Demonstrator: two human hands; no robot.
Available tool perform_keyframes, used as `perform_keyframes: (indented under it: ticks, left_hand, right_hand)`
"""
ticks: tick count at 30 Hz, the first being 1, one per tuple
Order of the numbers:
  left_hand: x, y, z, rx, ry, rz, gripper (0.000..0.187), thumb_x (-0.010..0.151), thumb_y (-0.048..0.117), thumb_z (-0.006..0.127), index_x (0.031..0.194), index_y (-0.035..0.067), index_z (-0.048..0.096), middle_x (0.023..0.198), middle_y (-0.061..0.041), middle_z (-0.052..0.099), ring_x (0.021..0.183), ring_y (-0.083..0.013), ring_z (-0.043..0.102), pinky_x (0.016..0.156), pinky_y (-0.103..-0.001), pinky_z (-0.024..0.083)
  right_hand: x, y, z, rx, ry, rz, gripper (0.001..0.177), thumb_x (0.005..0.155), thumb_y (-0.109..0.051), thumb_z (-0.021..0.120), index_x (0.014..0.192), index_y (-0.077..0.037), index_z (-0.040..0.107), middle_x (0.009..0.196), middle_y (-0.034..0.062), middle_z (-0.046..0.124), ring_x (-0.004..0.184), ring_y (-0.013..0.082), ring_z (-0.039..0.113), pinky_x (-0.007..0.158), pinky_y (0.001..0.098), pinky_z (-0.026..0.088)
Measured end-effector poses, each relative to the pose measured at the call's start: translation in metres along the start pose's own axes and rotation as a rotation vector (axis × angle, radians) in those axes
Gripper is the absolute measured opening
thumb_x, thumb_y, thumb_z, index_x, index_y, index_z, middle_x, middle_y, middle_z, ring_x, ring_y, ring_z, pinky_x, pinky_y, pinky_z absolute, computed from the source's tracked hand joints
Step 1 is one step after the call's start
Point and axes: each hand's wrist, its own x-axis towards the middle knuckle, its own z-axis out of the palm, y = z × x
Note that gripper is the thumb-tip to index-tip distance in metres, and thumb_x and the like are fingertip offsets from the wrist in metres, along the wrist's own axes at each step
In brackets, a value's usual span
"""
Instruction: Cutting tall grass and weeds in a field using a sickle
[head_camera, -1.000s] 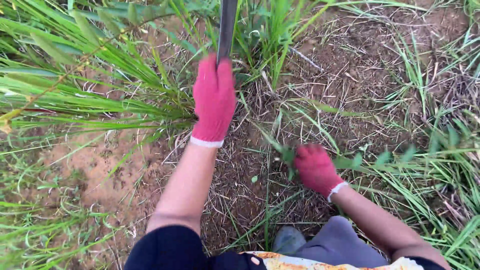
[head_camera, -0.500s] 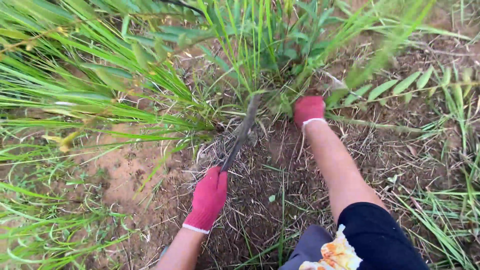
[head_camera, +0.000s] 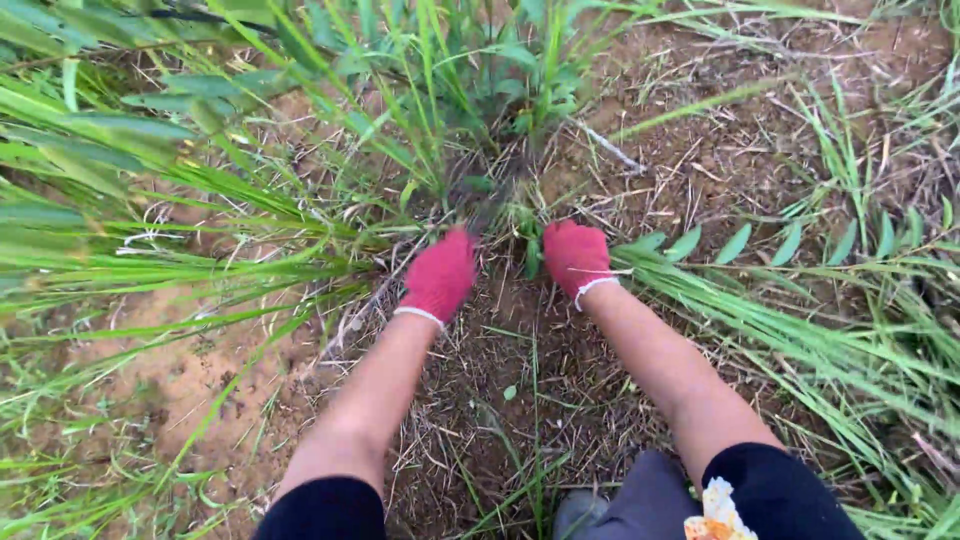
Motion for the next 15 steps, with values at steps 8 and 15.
perform_keyframes:
  ticks: [8,15]
  left_hand:
    - [0.054,0.063,-0.067,0.171,-0.679,-0.326,0.040,0.105,0.053,0.041,0.111,0.017,0.058,0.091,-0.025,0.073,0.096,-0.0475,0.073,0.081,-0.060,0.058]
    - [-0.025,0.031,-0.066,0.421,-0.820,-0.172,0.024,0.104,0.028,0.052,0.096,0.013,0.069,0.089,-0.013,0.077,0.093,-0.0342,0.077,0.077,-0.055,0.063]
  right_hand:
    - [-0.070,0.008,0.016,0.001,0.174,-0.194,0.023,0.096,-0.017,0.052,0.091,-0.001,0.068,0.076,0.0162,0.066,0.069,0.0377,0.074,0.060,0.0494,0.058]
    - [-0.090,0.021,0.018,0.018,0.185,-0.071,0.026,0.099,-0.023,0.050,0.083,-0.011,0.066,0.071,0.0121,0.068,0.070,0.0330,0.076,0.064,0.0464,0.059]
